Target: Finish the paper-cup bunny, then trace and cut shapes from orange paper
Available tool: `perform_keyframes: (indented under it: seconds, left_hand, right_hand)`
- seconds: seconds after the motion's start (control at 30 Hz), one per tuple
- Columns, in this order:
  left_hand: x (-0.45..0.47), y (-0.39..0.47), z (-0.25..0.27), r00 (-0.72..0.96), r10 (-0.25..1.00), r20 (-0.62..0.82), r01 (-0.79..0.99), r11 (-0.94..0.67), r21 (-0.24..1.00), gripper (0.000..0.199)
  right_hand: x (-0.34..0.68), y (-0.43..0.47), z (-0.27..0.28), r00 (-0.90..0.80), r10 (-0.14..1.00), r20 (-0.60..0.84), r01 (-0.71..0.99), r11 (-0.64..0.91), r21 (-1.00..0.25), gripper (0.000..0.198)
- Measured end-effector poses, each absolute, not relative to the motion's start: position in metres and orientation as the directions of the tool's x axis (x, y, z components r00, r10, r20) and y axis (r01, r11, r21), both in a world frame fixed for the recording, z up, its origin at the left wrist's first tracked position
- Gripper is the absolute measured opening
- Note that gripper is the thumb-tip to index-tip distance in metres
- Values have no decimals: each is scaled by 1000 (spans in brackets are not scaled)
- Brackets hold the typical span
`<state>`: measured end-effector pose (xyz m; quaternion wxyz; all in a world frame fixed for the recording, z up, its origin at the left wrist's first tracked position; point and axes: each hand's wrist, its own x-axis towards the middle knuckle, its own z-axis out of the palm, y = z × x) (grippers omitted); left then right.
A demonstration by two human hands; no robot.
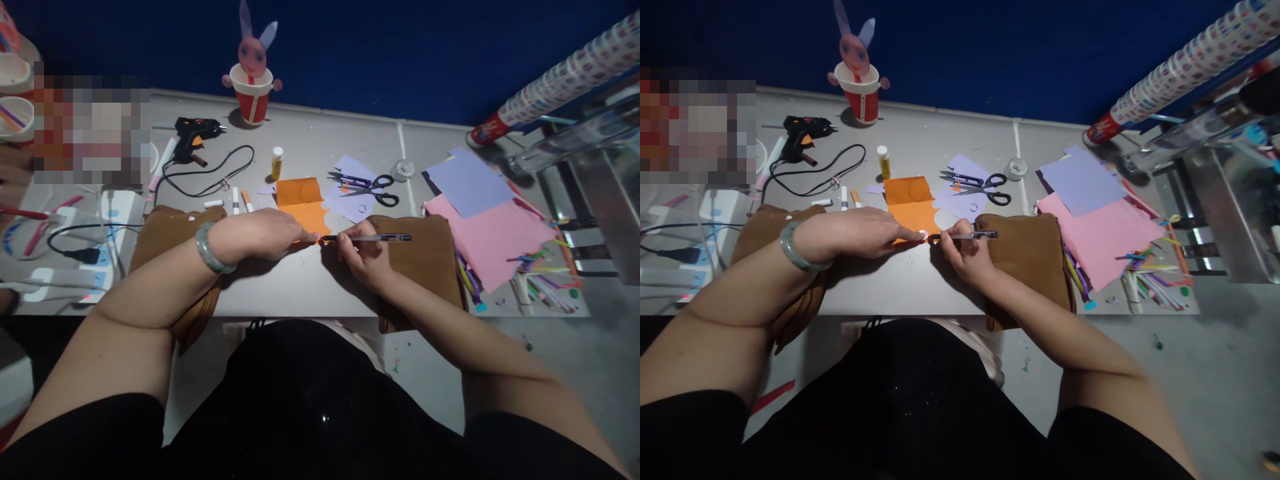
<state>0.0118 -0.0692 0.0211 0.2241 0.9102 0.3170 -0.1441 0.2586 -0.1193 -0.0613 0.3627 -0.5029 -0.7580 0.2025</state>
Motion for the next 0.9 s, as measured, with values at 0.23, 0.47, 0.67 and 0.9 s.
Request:
perform_keyframes:
  seconds: [0.23, 0.47, 0.67, 0.9]
  left_hand:
    - [12, -70, 25, 750, 510, -420, 645, -706, 293, 46]
    - [14, -71, 28, 749, 503, -431, 643, -709, 288, 48]
    - [12, -70, 22, 777, 502, -380, 619, -721, 311, 48]
    - [13, -69, 23, 757, 502, -418, 633, -722, 279, 49]
  right_hand:
    - [260, -130, -74, -397, 817, 419, 669, 570, -477, 19]
    - [257, -130, -76, -525, 616, 588, 573, 766, -291, 13]
    - [259, -134, -78, -553, 659, 509, 553, 748, -367, 16]
    - [257, -135, -73, -511, 841, 180, 659, 517, -546, 25]
